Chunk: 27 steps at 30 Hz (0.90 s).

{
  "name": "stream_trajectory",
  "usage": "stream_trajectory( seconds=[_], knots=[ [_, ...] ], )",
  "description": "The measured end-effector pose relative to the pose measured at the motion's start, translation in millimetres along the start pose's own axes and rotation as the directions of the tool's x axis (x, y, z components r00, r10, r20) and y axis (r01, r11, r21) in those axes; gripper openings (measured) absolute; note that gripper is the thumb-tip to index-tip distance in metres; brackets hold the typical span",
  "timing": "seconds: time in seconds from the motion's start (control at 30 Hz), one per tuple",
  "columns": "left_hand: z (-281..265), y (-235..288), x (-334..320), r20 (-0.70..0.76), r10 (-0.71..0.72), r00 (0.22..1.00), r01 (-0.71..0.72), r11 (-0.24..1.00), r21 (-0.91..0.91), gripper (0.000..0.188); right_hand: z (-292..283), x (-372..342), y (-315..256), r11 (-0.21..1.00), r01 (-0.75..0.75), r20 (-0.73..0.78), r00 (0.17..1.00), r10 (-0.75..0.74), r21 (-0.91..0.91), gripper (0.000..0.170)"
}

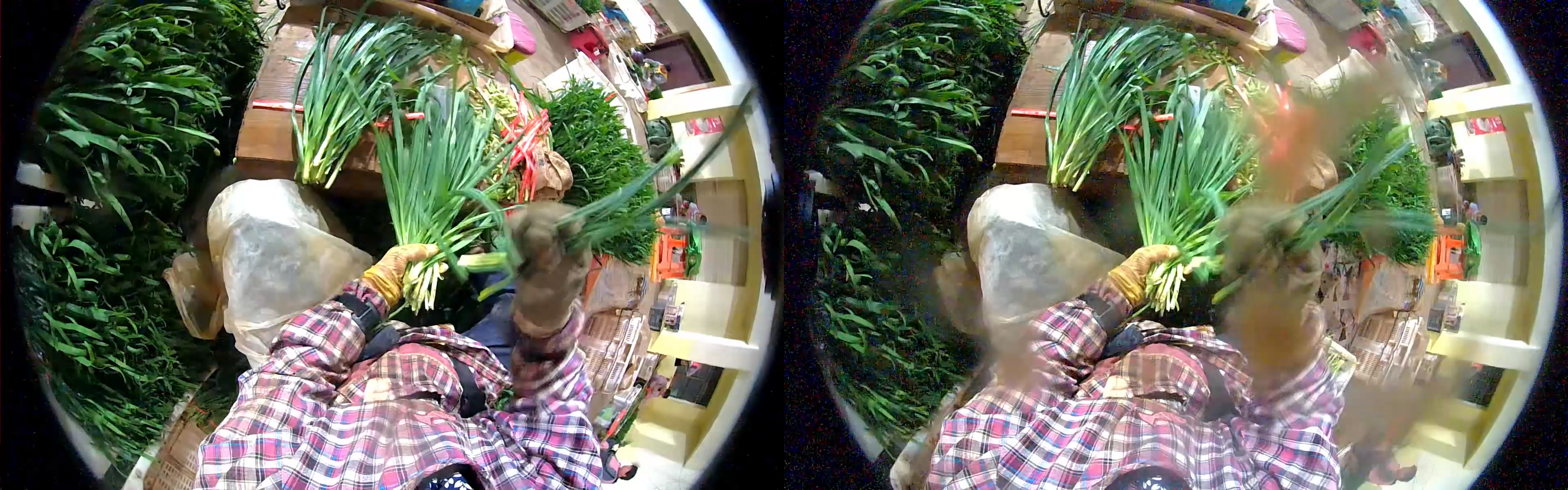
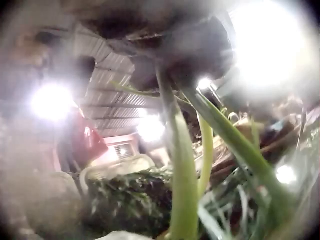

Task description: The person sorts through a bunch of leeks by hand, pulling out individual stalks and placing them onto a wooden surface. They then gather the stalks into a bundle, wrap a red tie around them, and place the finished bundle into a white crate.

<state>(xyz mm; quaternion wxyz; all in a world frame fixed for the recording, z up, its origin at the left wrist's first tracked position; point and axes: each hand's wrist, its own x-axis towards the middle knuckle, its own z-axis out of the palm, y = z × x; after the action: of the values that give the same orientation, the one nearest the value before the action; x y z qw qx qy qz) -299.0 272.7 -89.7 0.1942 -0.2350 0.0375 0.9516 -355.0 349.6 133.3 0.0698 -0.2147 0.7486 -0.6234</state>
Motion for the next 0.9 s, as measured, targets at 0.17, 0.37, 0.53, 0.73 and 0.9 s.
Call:
stream_trajectory(
  seconds=[0.17, 0.37, 0.53, 0.73, 0.9],
  knots=[
    [8, 3, -5, -0.194, -0.013, 0.981, 0.015, 1.000, 0.008, 0.017, -32, -25, 1, 0.988, 0.140, -0.091, 0.985, -0.146, -0.068, 0.019],
    [0, 0, -6, 0.003, 0.164, 0.987, -0.163, 0.979, 0.121, 0.025, -29, 31, -46, 0.974, 0.220, -0.184, 0.961, -0.208, 0.052, 0.022],
    [-7, 0, 8, -0.076, 0.115, 0.990, -0.109, 0.991, 0.078, 0.023, -32, 47, -42, 0.975, 0.177, -0.285, 0.949, -0.134, 0.132, 0.019],
    [4, -2, 0, -0.059, 0.163, 0.985, -0.156, 0.983, 0.100, 0.020, -33, 78, -34, 0.971, 0.217, -0.352, 0.921, -0.169, 0.101, 0.018],
    [-6, -5, 7, -0.030, 0.241, 0.970, -0.236, 0.966, 0.109, 0.019, -18, 73, -43, 0.969, 0.212, -0.221, 0.958, -0.180, 0.126, 0.015]
  ],
)
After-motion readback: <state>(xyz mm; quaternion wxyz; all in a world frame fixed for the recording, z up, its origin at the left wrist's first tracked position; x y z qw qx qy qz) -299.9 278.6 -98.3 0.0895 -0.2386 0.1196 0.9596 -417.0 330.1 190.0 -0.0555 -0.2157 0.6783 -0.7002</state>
